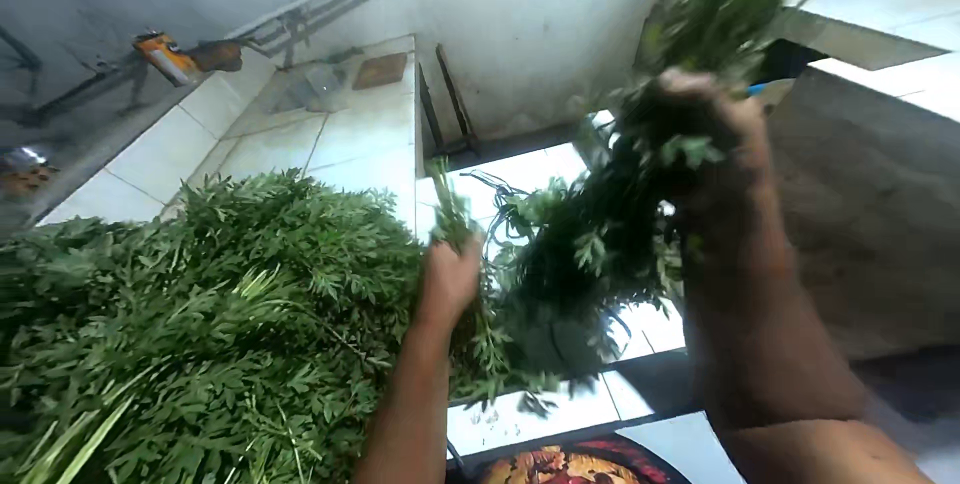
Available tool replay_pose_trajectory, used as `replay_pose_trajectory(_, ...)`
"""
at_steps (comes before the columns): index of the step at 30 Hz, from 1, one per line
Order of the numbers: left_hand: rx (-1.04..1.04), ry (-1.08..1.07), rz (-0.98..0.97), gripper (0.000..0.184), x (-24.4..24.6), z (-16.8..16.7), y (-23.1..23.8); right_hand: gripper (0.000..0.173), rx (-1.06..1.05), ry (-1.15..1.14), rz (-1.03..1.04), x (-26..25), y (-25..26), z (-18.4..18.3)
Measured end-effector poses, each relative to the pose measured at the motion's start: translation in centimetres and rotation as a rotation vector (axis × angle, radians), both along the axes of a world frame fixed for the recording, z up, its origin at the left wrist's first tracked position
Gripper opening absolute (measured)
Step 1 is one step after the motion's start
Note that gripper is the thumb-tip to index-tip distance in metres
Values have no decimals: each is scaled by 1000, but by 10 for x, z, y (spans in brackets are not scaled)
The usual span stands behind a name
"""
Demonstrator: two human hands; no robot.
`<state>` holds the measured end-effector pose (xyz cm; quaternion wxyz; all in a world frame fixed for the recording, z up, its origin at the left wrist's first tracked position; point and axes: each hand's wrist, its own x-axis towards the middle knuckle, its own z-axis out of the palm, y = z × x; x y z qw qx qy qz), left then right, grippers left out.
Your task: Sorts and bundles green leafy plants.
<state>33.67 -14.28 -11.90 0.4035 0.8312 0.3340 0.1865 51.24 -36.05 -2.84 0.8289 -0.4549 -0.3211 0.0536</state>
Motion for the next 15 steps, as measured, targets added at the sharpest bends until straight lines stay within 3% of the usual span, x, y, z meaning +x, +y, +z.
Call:
replay_pose_trajectory(2, 139, 252, -144, 84, 2, -9, 5, 18, -133, -23, 57, -9, 9, -9)
replay_pose_trajectory(4, 302, 267, -125, 105, 1, -4, 2, 19, -223, -60, 188, -16, 17, -20)
replay_pose_trajectory(6, 359, -6, -103, 109, -4, 11, 2, 24, -271, -103, 386, -20, 24, -34)
replay_pose_trajectory(10, 41, -601, -438, 117, -4, 56, 0, 37, -336, -137, 672, -33, 42, -56)
replay_pose_trajectory(13, -90, -847, -672, 108, 6, 80, -16, 40, -386, -158, 809, -39, 51, -63)
replay_pose_trajectory(15, -73, -868, -728, 83, 16, 79, -25, 39, -435, -159, 853, -39, 53, -67)
